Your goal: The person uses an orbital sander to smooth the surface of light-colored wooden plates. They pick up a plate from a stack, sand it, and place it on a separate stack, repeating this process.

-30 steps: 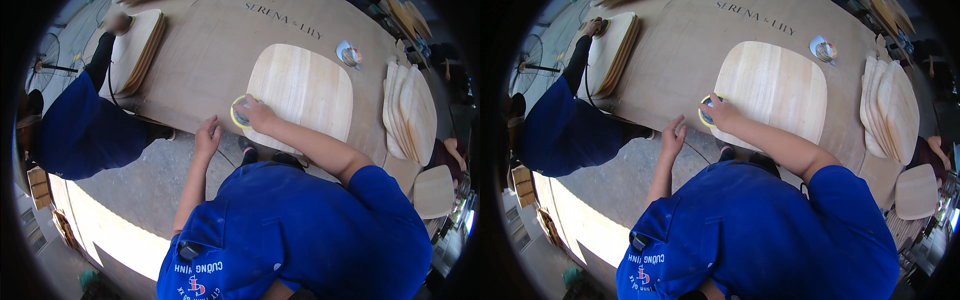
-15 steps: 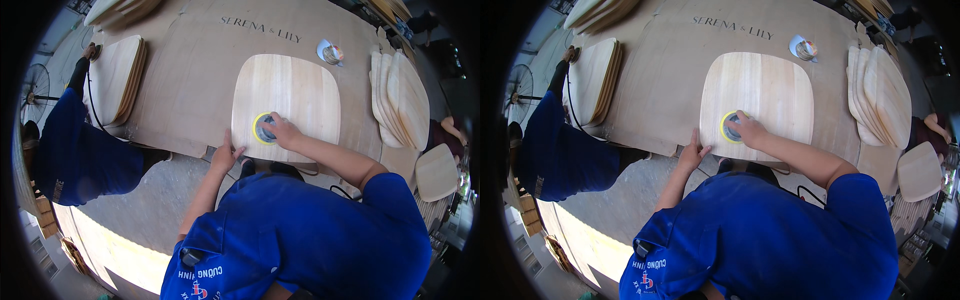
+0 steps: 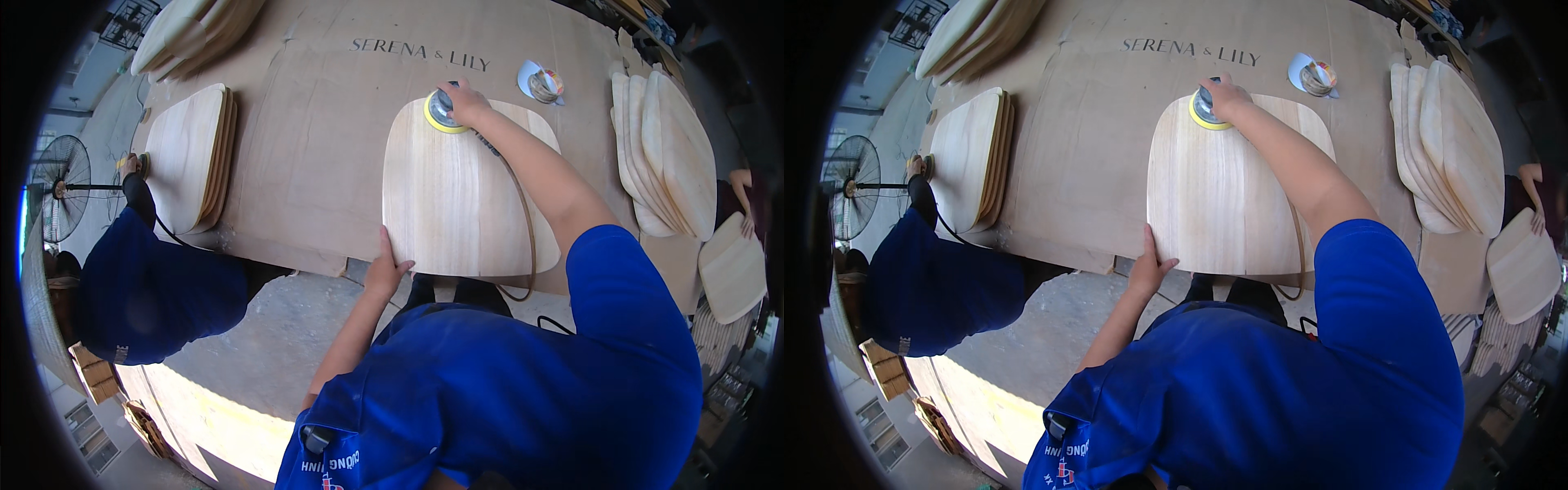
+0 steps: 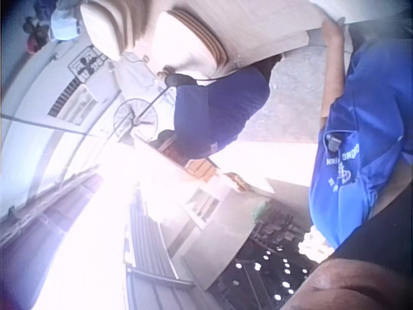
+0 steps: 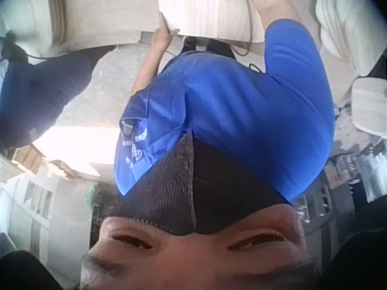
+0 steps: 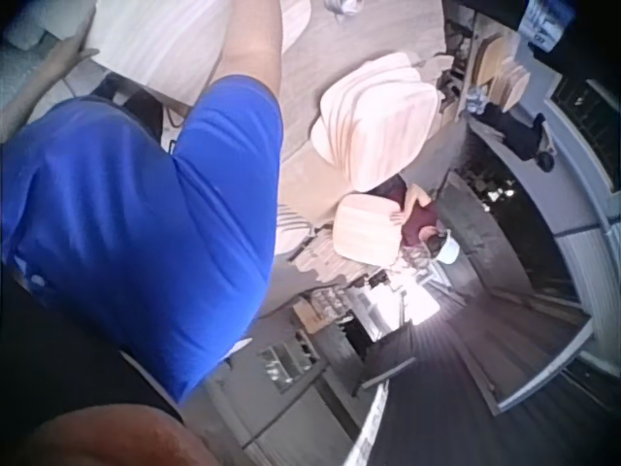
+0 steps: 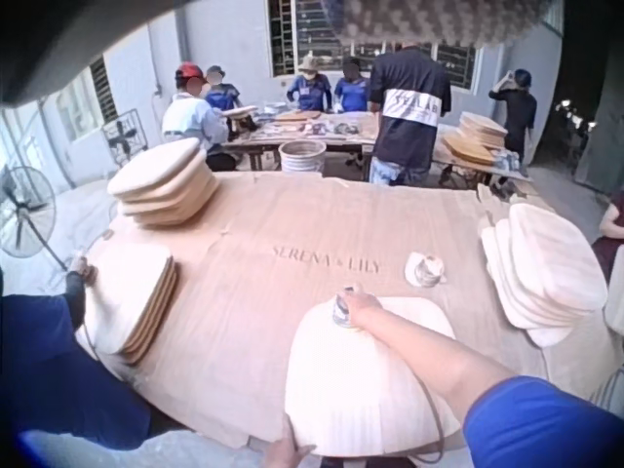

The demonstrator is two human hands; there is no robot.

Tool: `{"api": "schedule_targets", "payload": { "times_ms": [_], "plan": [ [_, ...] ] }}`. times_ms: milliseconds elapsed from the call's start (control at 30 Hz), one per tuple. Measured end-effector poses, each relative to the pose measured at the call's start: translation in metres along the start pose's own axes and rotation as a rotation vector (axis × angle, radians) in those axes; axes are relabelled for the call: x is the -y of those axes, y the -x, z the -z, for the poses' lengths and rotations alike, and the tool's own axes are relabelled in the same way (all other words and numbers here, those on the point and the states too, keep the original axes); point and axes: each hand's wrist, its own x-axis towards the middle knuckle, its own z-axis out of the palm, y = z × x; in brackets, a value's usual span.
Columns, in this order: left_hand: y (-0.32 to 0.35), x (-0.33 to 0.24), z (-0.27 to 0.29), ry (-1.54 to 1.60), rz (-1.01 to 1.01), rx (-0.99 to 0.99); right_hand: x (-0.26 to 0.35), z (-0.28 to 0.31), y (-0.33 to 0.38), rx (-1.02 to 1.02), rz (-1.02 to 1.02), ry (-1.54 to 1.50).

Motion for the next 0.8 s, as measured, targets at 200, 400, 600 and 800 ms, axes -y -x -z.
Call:
{"api": "schedule_targets", "payload": {
  "times_ms": [200, 400, 600, 800],
  "plan": [
    [0.001, -0.001, 0.001, -0.016, -0.025, -0.029, 0.007, 0.012, -0.01, -0.004, -0.032, 0.001],
    [-0.001, 0.003, -0.002, -0.026, -0.038, -0.04, 0.042, -0.03, 0.083, 0.102, 0.226, -0.022],
    [-0.004, 0.006, -0.005, -0.004, -0.037, -0.048, 0.052, -0.064, 0.206, 0.195, 0.391, -0.037],
    [-0.009, 0.019, -0.015, 0.087, -0.079, -0.102, 0.0, -0.044, 0.277, 0.372, 0.425, -0.042]
  ]
}}
